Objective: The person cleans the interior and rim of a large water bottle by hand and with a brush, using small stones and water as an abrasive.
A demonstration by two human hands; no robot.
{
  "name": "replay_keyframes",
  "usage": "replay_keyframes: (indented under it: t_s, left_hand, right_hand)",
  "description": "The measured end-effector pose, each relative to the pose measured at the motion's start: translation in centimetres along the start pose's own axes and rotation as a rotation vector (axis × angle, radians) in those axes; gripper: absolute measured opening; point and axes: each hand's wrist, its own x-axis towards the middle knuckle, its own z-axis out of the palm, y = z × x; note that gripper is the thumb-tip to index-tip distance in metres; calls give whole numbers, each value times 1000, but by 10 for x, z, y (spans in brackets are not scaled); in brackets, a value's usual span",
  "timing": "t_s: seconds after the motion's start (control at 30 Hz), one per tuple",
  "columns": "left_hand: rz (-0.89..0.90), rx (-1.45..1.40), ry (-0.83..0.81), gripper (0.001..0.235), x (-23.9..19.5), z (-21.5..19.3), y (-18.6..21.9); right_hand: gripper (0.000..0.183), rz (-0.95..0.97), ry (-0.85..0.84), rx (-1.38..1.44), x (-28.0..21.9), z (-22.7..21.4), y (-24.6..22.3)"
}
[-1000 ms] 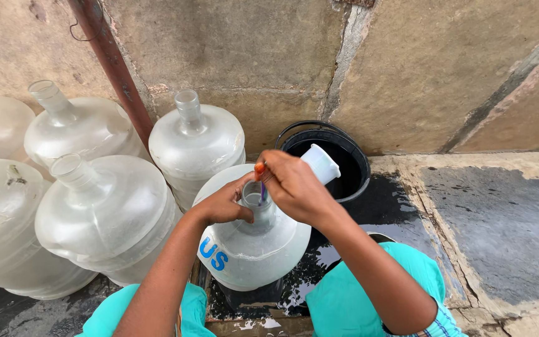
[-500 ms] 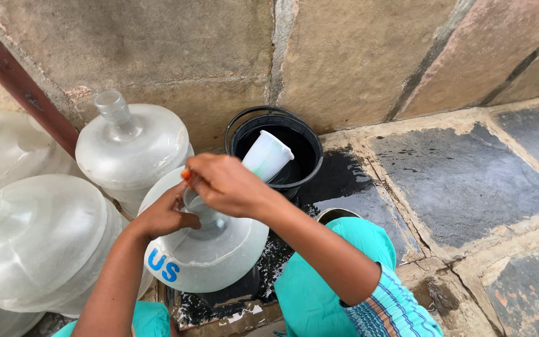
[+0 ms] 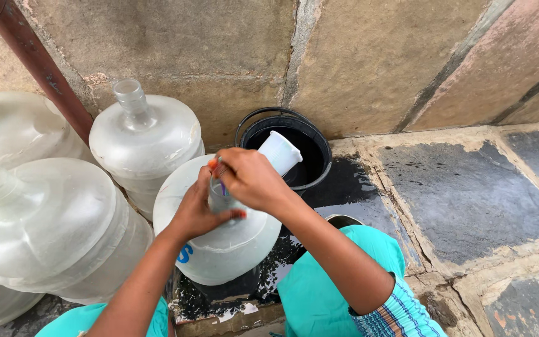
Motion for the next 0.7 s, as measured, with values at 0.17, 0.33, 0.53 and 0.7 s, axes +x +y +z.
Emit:
replay_keyframes:
  t_s: [0.17,0.33,0.53,0.7]
  left_hand:
    - [27,84,10,92,4,-14,3]
    - [-56,79,-299,96,6,-44,18]
    - [-233,137,-468,119,3,-53,23]
    - [-296,169,-504,114,-2,-52,18]
  right_hand:
    - [29,370,62,358,-4,12,25]
    - [33,408,-28,401,-9,8,16]
    - [31,152,-211,173,-5,-6,0]
    - [32,90,-231,139,-4,-2,-3]
